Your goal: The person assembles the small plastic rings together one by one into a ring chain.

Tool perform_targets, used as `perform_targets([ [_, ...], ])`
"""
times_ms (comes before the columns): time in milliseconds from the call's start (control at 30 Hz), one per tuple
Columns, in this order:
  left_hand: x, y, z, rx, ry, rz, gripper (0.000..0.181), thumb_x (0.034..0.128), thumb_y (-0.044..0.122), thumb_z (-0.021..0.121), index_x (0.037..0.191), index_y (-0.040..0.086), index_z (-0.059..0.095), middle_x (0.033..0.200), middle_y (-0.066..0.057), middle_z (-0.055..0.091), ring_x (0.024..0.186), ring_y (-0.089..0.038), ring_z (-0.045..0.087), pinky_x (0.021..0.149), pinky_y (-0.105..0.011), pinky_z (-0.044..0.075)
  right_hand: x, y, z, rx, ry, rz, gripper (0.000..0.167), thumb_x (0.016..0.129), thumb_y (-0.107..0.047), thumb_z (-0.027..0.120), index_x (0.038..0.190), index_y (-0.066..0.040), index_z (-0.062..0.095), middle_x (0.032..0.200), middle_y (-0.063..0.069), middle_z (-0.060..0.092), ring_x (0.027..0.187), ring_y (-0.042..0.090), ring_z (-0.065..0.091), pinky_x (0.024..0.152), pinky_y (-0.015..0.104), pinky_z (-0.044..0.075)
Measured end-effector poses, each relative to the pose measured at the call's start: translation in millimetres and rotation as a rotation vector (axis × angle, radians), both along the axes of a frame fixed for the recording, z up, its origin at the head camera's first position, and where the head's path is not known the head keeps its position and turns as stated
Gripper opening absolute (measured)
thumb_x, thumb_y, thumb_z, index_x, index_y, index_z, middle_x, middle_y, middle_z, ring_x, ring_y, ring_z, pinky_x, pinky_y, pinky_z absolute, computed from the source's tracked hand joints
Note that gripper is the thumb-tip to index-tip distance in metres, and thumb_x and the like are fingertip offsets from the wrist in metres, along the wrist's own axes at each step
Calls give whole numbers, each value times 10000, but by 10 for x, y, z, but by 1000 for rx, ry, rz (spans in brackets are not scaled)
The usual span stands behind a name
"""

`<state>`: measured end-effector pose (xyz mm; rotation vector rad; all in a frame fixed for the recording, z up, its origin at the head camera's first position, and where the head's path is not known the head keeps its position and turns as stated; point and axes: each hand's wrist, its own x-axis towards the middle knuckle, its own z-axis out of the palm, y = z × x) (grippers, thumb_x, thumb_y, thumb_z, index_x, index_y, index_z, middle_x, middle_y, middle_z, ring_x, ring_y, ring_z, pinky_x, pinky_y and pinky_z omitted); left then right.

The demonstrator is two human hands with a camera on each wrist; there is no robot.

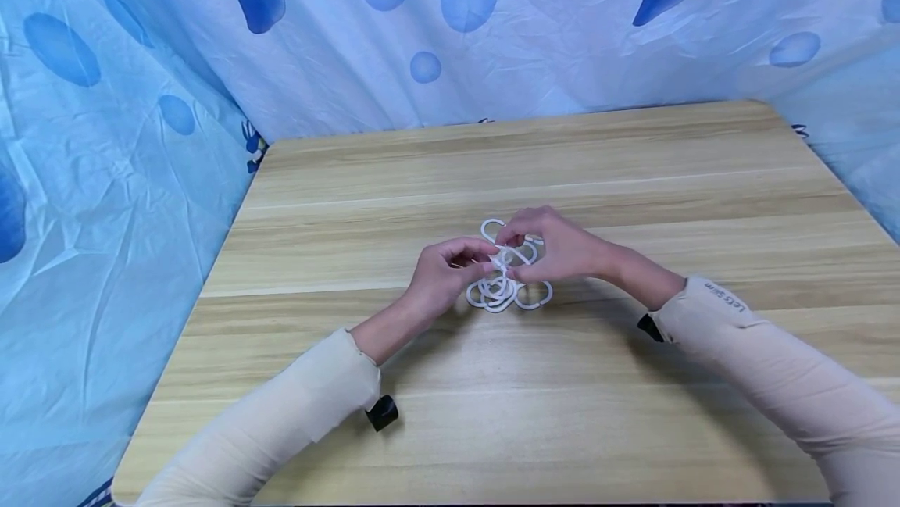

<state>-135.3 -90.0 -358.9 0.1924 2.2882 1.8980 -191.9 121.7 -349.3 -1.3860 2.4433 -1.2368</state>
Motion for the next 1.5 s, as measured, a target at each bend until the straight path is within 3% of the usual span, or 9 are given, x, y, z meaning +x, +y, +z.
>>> perform_targets([
  [367,4,-1,7,-88,22,24,183,796,22,754,963,96,747,944,-6,710,836,-168,595,733,-269,487,49,-29,20,32,-91,16,282,758,-174,746,1034,-139,704,901,30,639,880,217,571,820,455,460],
  [533,7,-11,23,-125,50,56,137,800,63,765,925,119,755,942,24,712,853,-168,594,763,-301,468,78,10,82,82,-202,-31,278,856,-261,697,1115,-164,679,1006,-15,634,977,197,561,896,464,446],
  [667,3,-20,28,-77,19,76,115,807,82,769,920,90,752,908,-8,717,825,-145,594,746,-266,474,23,115,173,78,-252,-105,323,918,-293,632,1192,-123,644,1086,8,635,1032,179,553,912,446,445],
  [833,-9,-49,12,-14,-8,92,143,811,61,763,946,26,735,924,-52,713,819,-123,598,708,-207,482,-144,301,186,38,-185,-263,251,929,-200,645,1148,-78,658,1036,47,640,986,171,546,856,357,435],
  [933,-6,-67,10,-6,-18,98,170,813,63,762,967,3,725,926,-55,705,820,-122,589,697,-199,475,-224,377,141,38,-155,-320,238,898,-135,681,1119,-49,660,1010,84,641,963,194,546,875,386,418],
  [1100,0,-77,16,-9,-39,110,172,816,76,762,973,16,725,907,-41,694,812,-124,579,689,-198,468,-319,434,38,62,-127,-318,280,860,-66,709,1121,6,642,1023,183,633,968,279,550,929,505,378],
  [1300,0,-83,12,-13,-45,119,144,820,79,758,957,47,731,884,-38,682,806,-133,566,685,-207,462,-394,456,-74,125,-110,-289,361,826,-4,723,1168,48,617,1065,214,631,1007,341,547,904,518,406],
  [1500,1,-91,20,10,-49,120,144,820,70,754,960,45,731,863,-38,679,796,-130,570,683,-203,467,-447,444,-129,157,-82,-283,406,793,36,737,1182,26,623,1066,193,639,990,343,542,877,507,427],
])
